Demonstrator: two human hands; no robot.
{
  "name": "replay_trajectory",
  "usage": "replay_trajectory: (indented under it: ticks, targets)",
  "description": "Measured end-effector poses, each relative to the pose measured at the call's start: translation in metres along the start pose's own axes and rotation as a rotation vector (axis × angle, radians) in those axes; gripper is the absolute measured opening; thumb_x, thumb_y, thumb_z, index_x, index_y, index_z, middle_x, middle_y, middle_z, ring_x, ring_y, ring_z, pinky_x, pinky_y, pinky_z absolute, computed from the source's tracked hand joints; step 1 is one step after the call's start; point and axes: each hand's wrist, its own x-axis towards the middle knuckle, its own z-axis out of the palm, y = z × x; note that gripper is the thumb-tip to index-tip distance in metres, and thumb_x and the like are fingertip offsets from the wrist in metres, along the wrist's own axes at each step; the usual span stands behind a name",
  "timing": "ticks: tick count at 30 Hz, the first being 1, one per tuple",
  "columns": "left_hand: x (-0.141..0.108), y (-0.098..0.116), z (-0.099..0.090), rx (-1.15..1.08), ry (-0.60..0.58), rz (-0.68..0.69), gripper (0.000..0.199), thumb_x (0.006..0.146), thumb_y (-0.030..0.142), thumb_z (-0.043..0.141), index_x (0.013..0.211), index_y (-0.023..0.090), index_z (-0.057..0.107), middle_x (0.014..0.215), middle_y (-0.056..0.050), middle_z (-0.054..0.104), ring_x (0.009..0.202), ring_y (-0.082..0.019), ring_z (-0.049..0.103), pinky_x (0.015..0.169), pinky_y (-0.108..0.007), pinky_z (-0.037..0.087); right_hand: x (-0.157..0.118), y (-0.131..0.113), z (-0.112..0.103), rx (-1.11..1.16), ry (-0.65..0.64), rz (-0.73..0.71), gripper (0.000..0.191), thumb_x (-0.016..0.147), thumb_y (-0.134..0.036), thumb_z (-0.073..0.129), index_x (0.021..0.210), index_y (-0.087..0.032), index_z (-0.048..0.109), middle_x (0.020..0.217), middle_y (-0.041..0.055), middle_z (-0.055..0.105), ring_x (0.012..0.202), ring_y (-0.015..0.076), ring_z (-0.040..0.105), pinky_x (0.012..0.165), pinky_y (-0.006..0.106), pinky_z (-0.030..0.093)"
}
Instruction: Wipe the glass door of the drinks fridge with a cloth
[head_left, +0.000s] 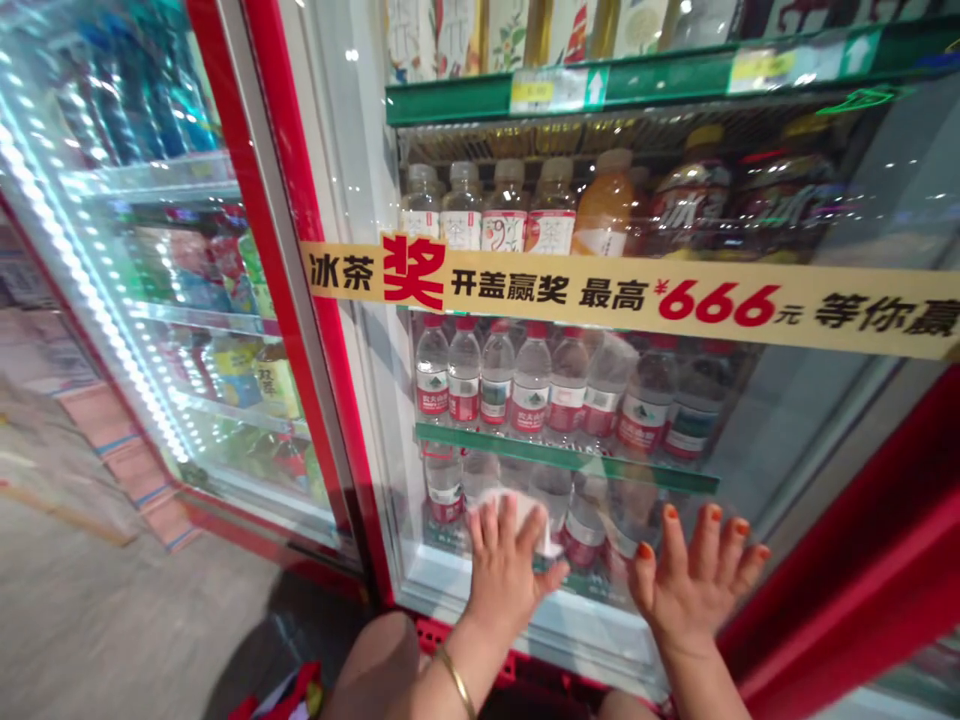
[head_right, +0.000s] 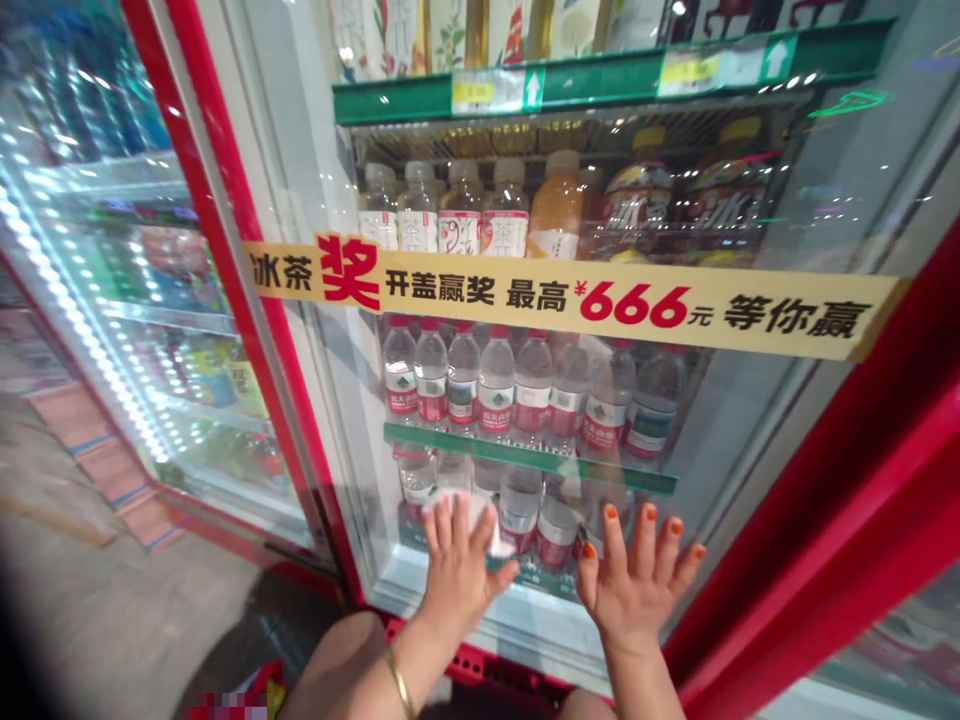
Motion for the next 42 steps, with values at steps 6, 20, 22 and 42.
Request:
replay_trajectory:
  ticks: [6,20,22,42]
  targets:
    - [-0.028,-0.032,-0.004,0.0,-0.022,-0.118,0.084,0.103,0.056,0.061,0.175,0.021,0.032,0.185,-0.02,0.021,0.173,-0.044,0.015,0.134,-0.068,0.03,0.0,-0.002,-0.001,-0.013,-0.002,0.0,0.08,0.1,-0.03,0.057,0.175,-0.035,0.031,0.183,0.0095,0.029,0.167,0.0471,0.03,0.126,0.086,0.029]
    - [0.084,-0.075,-0.038,-0.04,0.07,-0.115,0.084,0.111,0.062,0.037,0.178,0.019,0.012,0.187,-0.017,-0.003,0.175,-0.04,-0.006,0.138,-0.071,0.014,0.003,-0.006,-0.002,-0.002,0.021,0.009,0.077,0.101,-0.03,0.057,0.174,-0.035,0.034,0.182,0.0085,0.031,0.168,0.0437,0.03,0.13,0.082,0.028]
    - [0.138,-0.08,-0.047,-0.075,0.18,-0.3,0.085,0.111,0.063,0.032,0.178,0.015,0.009,0.186,-0.022,-0.004,0.173,-0.046,-0.006,0.135,-0.079,0.014,0.003,-0.005,0.0,-0.018,0.04,-0.018,0.077,0.101,-0.03,0.058,0.174,-0.032,0.035,0.181,0.0099,0.031,0.168,0.0428,0.029,0.131,0.08,0.028]
    - [0.143,-0.057,-0.07,-0.654,0.047,0.332,0.069,0.114,0.047,0.018,0.179,0.028,0.006,0.185,-0.011,0.026,0.168,-0.025,0.037,0.134,-0.048,0.037,0.087,-0.09,-0.008,0.207,-0.284,-0.175,0.084,0.111,-0.064,0.028,0.18,-0.022,0.004,0.183,0.0164,0.028,0.172,0.036,0.02,0.135,0.062,0.029]
